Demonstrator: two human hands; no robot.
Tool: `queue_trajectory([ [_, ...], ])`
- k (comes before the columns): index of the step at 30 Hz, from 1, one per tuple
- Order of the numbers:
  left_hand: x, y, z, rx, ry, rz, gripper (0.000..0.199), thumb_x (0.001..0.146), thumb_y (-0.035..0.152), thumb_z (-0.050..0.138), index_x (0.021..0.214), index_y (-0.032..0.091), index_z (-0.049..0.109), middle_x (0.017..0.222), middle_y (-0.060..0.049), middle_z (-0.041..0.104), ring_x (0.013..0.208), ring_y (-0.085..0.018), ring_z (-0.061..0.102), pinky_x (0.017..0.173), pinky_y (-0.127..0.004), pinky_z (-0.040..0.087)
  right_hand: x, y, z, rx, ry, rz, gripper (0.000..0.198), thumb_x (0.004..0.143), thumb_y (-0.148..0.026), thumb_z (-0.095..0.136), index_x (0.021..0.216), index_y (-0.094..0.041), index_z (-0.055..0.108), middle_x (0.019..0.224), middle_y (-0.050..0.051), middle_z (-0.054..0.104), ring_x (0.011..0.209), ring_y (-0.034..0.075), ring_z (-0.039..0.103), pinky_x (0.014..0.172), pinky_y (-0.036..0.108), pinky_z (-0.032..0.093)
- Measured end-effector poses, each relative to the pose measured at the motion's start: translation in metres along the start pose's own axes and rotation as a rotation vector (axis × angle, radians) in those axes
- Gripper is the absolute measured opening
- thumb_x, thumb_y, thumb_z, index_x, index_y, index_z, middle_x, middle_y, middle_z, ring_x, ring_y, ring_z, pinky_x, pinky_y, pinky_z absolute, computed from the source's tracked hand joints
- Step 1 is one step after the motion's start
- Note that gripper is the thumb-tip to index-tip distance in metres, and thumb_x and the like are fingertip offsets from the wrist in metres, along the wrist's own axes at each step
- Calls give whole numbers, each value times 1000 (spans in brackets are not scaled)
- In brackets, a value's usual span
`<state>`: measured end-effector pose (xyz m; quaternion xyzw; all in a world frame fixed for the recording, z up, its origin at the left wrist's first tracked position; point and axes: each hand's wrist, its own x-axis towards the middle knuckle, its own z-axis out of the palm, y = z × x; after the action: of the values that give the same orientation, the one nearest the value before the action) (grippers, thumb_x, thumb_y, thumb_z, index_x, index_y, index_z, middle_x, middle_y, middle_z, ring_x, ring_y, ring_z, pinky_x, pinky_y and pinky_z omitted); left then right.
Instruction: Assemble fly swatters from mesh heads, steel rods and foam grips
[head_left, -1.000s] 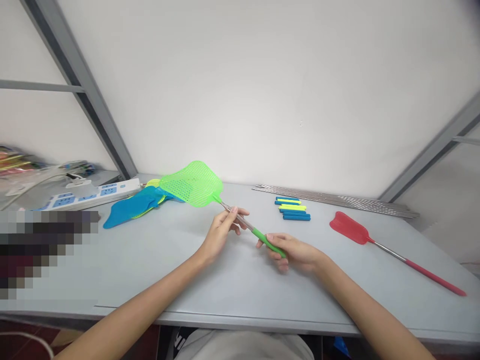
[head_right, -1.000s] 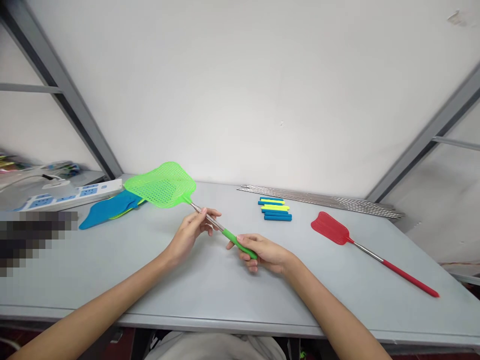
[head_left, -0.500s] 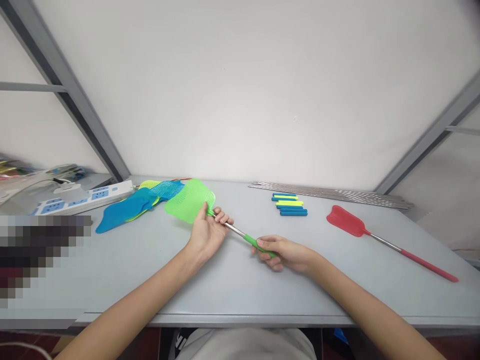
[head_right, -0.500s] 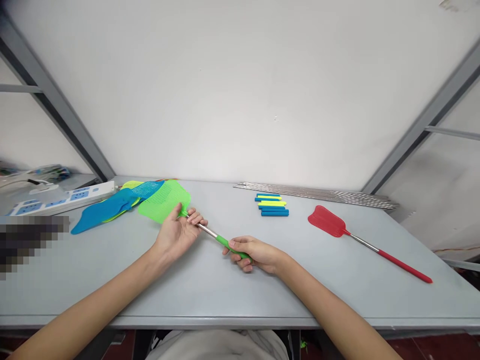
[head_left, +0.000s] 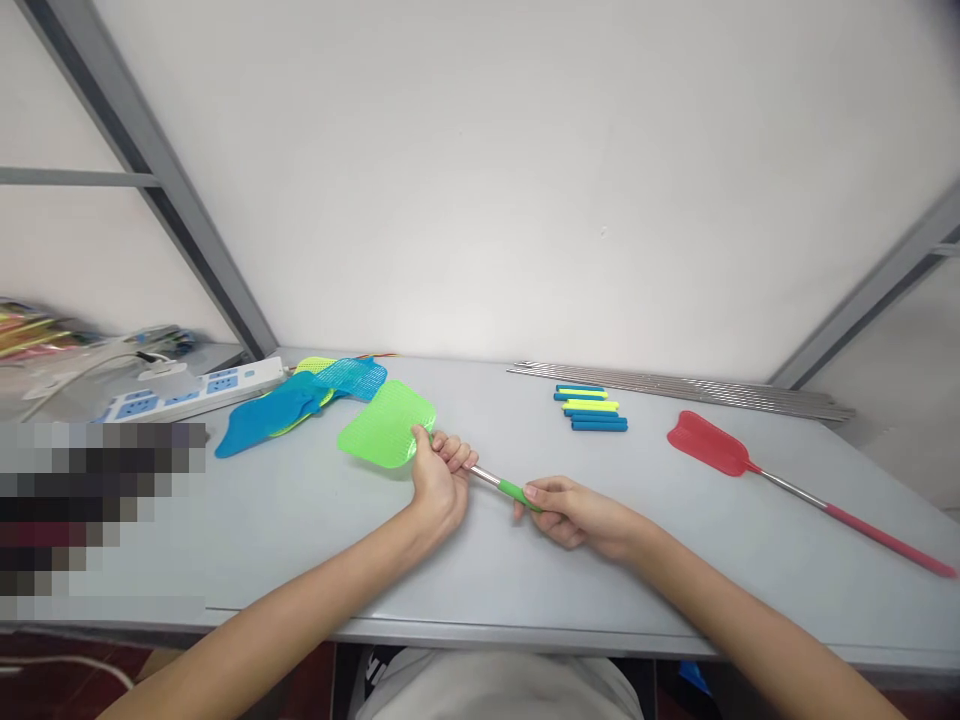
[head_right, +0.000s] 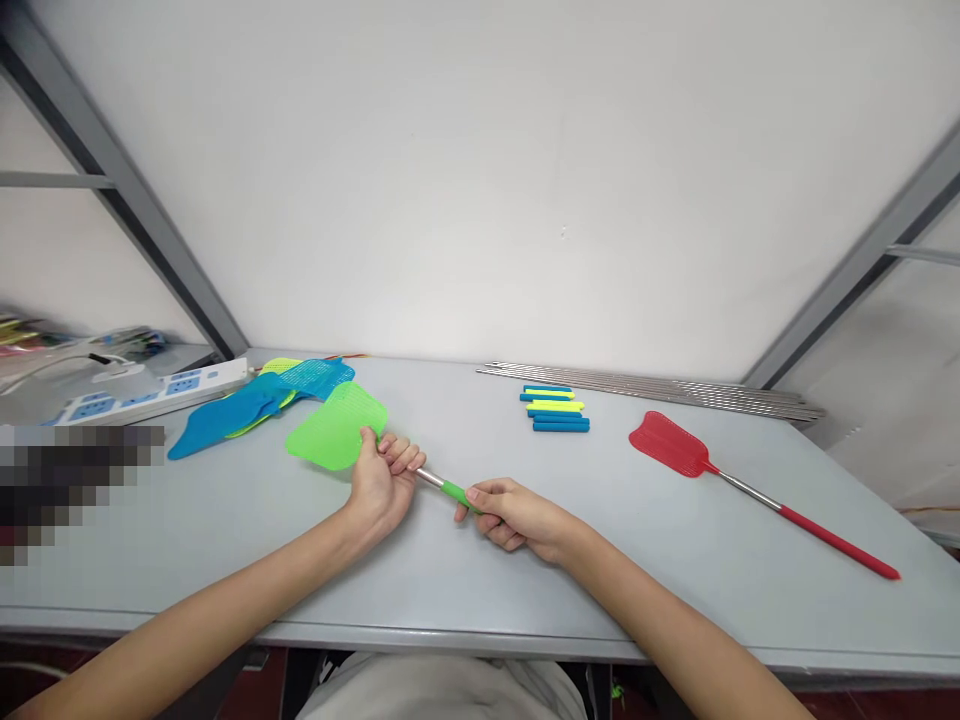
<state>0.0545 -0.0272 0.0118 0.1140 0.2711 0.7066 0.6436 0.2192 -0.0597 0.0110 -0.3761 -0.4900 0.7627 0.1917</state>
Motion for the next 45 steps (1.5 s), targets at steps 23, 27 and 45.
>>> queue_trajectory([
  [23,-7,-29,9,42,232,-31,41,78,49,22,51,18,21,36,9,14,27,-4,16,31,-18,18,-1,1,-5,41,40,133,28,73,-40,42,72,-13,51,48,-8,21,34,0,12,29,14,6],
  [27,-6,-31,10,54,253,-32,42,78,49,23,51,18,20,36,9,13,28,-4,15,31,-18,17,-1,2,-7,59,37,152,27,73,-39,42,72,-13,51,49,-7,22,34,0,13,28,13,6],
  [45,-13,-41,11,54,274,5,40,78,48,25,53,18,21,38,9,12,28,-4,14,31,-17,15,0,1,-8,72,-18,222,23,74,-37,41,67,-15,44,48,-7,23,32,1,14,26,12,7],
])
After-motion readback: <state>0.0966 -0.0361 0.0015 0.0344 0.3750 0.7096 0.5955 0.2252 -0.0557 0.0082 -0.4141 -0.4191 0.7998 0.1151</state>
